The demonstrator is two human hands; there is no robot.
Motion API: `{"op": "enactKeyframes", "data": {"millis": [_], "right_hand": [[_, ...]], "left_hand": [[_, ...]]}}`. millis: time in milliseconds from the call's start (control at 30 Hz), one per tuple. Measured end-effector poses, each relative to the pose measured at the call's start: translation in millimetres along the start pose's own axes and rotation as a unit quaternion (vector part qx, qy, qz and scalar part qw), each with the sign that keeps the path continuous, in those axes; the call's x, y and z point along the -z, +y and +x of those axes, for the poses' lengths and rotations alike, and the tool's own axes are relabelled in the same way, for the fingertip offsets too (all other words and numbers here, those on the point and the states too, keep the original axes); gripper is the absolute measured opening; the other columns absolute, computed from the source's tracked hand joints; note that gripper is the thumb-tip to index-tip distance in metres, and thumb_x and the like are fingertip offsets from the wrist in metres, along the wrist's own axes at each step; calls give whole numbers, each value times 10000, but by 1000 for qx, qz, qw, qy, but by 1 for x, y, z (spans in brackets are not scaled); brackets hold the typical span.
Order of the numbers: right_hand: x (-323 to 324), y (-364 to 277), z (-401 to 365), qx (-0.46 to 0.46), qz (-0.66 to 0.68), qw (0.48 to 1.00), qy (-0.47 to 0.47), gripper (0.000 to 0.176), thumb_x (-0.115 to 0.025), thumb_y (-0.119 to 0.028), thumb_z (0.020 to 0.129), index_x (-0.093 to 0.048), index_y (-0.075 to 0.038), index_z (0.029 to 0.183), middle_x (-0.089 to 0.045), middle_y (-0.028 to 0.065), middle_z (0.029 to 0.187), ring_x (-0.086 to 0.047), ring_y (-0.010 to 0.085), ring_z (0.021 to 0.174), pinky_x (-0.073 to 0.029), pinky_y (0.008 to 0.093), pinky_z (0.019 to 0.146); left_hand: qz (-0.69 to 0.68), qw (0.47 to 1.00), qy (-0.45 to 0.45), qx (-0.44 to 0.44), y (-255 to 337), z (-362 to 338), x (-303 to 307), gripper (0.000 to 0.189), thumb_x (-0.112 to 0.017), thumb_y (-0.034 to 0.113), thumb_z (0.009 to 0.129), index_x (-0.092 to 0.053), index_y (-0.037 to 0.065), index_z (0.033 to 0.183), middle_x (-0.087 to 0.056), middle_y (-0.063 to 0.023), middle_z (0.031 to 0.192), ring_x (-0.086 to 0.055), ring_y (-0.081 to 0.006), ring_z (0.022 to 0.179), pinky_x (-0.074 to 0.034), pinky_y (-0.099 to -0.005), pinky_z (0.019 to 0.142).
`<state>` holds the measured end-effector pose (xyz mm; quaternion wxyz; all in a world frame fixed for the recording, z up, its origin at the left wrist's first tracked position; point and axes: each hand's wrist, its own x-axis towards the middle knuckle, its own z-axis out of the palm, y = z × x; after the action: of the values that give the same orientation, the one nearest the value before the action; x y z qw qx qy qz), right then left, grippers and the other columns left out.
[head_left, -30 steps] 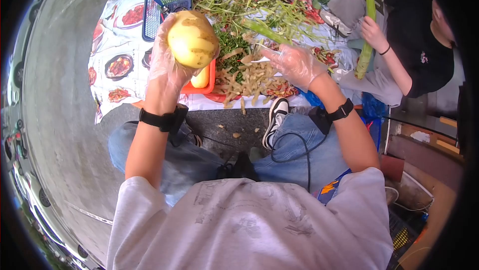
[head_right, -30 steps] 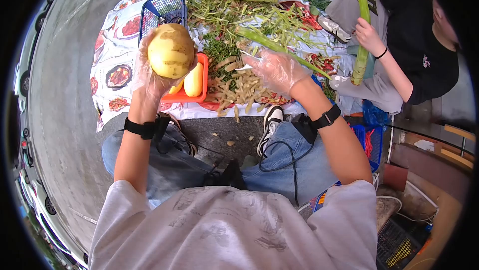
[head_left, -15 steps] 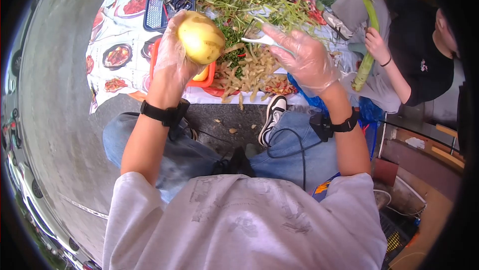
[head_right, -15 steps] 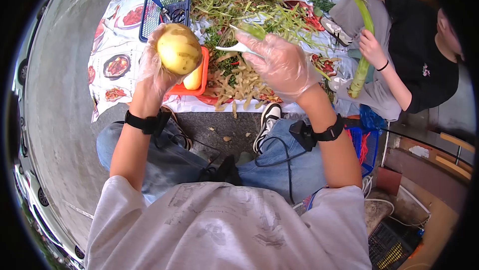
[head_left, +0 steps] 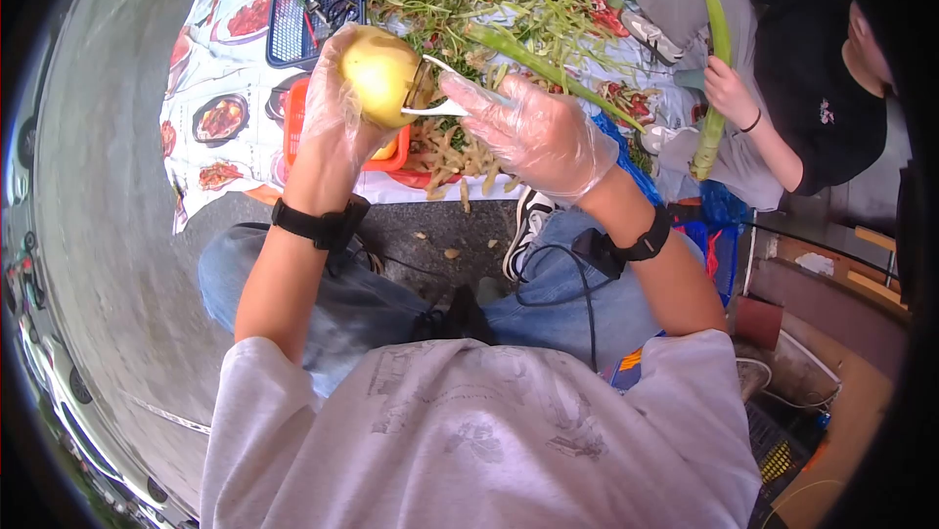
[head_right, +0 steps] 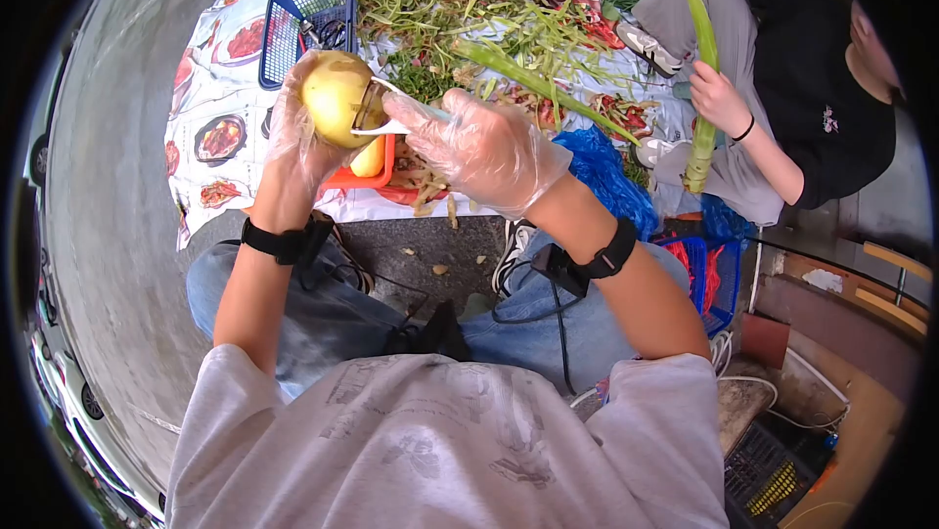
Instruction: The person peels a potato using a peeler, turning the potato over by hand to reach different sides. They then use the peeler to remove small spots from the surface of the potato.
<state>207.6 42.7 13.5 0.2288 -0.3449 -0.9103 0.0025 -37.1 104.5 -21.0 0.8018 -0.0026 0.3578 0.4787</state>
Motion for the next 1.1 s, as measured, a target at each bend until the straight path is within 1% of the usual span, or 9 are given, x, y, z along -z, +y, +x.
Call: {"op": "enactKeyframes", "data": {"millis": [67,300,367,533,600,733,800,967,1100], "right_hand": [[2,18,-16,-62,-62,990,-108,467,-623,-163,942,-605,-212,1406,-622,137,881,-676,292,764,-580,394,613],[-6,51,-28,-136,-81,982,-107,456,-647,-170,944,-607,-271,1386,-606,161,885,-667,363,806,-559,461,690],[-8,64,-25,-215,-69,947,-229,450,-640,-168,951,-605,-264,1389,-607,165,895,-665,368,827,-557,456,738],[19,40,-2,-266,15,958,-103,398,-634,-236,982,-642,-238,1381,-662,140,900,-674,352,849,-555,434,771],[23,35,-3,-298,175,937,-43,420,-688,-201,976,-650,-180,1394,-729,148,1077,-699,266,958,-542,340,861],[33,15,3,-236,310,920,37,390,-666,-136,996,-649,-87,1382,-685,124,1344,-667,179,1158,-501,318,998],[39,6,6,-237,325,914,54,388,-664,-134,996,-649,-82,1381,-683,137,1343,-665,179,1162,-503,318,994],[55,-18,15,-264,254,928,68,386,-681,-124,980,-658,-57,1360,-714,164,1273,-689,176,1107,-512,315,962],[58,-39,16,-292,185,935,76,366,-697,-122,962,-679,-47,1320,-735,206,1141,-734,279,964,-542,339,835]], "left_hand": [[-33,999,19,9,11,-14,-14,471,-680,445,908,-610,126,1246,-679,-140,1199,-661,-336,1094,-554,-571,953],[-73,996,-36,32,24,-25,-14,445,-702,430,911,-605,151,1244,-654,-134,1235,-644,-368,1119,-546,-611,962],[-117,991,-19,58,18,-27,-22,447,-715,410,910,-604,159,1262,-652,-132,1254,-646,-361,1118,-545,-609,967],[-85,994,-62,-13,8,-25,-14,482,-717,412,908,-595,125,1276,-650,-138,1257,-640,-364,1135,-537,-629,969],[-61,996,-64,-25,7,-24,-14,503,-711,424,908,-590,111,1283,-648,-142,1256,-634,-366,1149,-529,-642,974],[-34,994,-106,-21,-1,-36,-20,551,-684,464,917,-575,108,1324,-657,-142,1256,-649,-341,1145,-536,-587,1002],[-5,990,-134,-33,-3,-37,-19,586,-675,485,929,-540,133,1377,-658,-143,1290,-672,-310,1139,-554,-506,1016],[41,987,-132,-79,-22,-36,-19,561,-663,469,968,-545,125,1396,-648,-145,1326,-667,-281,1176,-569,-488,997],[67,987,-111,-95,-36,-37,-23,541,-635,404,1003,-537,61,1409,-657,-137,1318,-682,-261,1152,-578,-446,982]]}}
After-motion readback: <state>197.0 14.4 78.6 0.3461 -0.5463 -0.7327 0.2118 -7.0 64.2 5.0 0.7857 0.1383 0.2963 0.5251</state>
